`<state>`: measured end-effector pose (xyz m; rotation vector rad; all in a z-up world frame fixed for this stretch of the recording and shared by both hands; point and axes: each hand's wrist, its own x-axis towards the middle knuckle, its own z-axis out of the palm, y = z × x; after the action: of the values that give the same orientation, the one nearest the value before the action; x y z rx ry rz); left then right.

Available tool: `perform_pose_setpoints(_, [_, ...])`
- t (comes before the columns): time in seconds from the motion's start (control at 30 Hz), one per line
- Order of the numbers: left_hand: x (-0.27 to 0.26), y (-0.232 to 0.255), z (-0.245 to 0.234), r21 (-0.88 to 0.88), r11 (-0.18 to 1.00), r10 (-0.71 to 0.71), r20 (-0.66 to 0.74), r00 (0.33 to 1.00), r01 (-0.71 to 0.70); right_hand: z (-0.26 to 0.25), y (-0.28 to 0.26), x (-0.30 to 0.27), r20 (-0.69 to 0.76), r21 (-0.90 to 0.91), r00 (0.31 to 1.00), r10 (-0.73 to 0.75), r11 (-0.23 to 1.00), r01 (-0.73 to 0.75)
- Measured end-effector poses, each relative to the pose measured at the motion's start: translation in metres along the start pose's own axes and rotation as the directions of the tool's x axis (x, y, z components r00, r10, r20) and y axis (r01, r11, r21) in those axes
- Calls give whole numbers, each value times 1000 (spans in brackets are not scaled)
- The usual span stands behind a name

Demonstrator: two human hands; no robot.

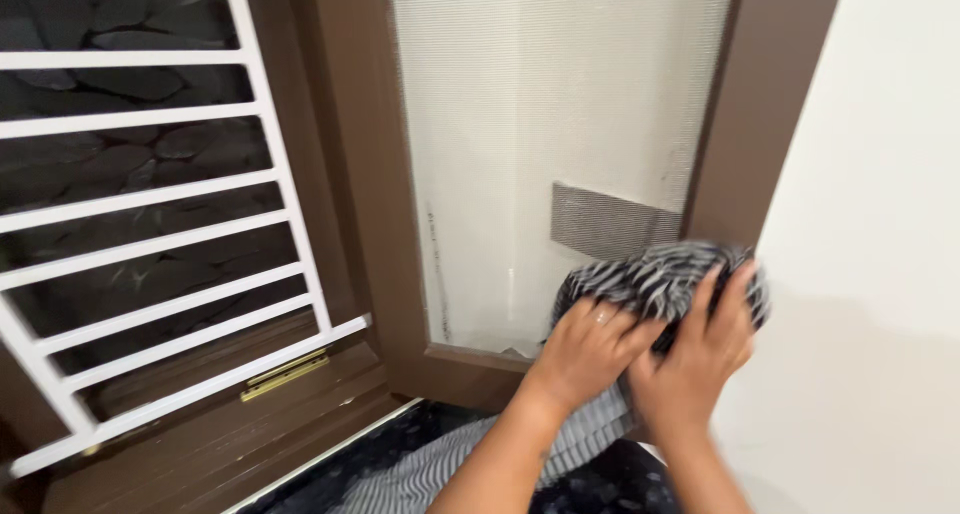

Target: The person cleans a brown double window with white grilles using a striped cloth. They wipe the frames, handles, and mesh screens, occasionally dipping the cloth into a bucket of water to wet it before continuing to clean the window surfaces.

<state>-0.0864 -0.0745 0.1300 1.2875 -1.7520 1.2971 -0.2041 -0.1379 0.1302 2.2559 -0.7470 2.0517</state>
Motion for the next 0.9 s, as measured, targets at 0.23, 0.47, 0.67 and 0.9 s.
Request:
perform_pose_setpoints(0.23, [9, 8, 65, 32, 998, -46, 8, 999, 46, 25, 60, 17, -70, -186, 977, -202, 965, 186])
perform_pose_setpoints(0.47, [-121, 53, 103, -40, 997, -39, 396, 917, 59, 68, 102, -143, 19, 110, 950, 310, 944, -310])
perform_pose_setpoints(0.67, [-151, 56, 83, -115, 990, 125, 479, 869, -79, 131, 132, -241, 77, -245, 941, 329, 921, -302])
perform_pose_setpoints(0.9, [-161, 50, 53, -138, 988, 114, 305, 946, -74, 123, 101, -255, 306, 80, 788, 534, 811, -580])
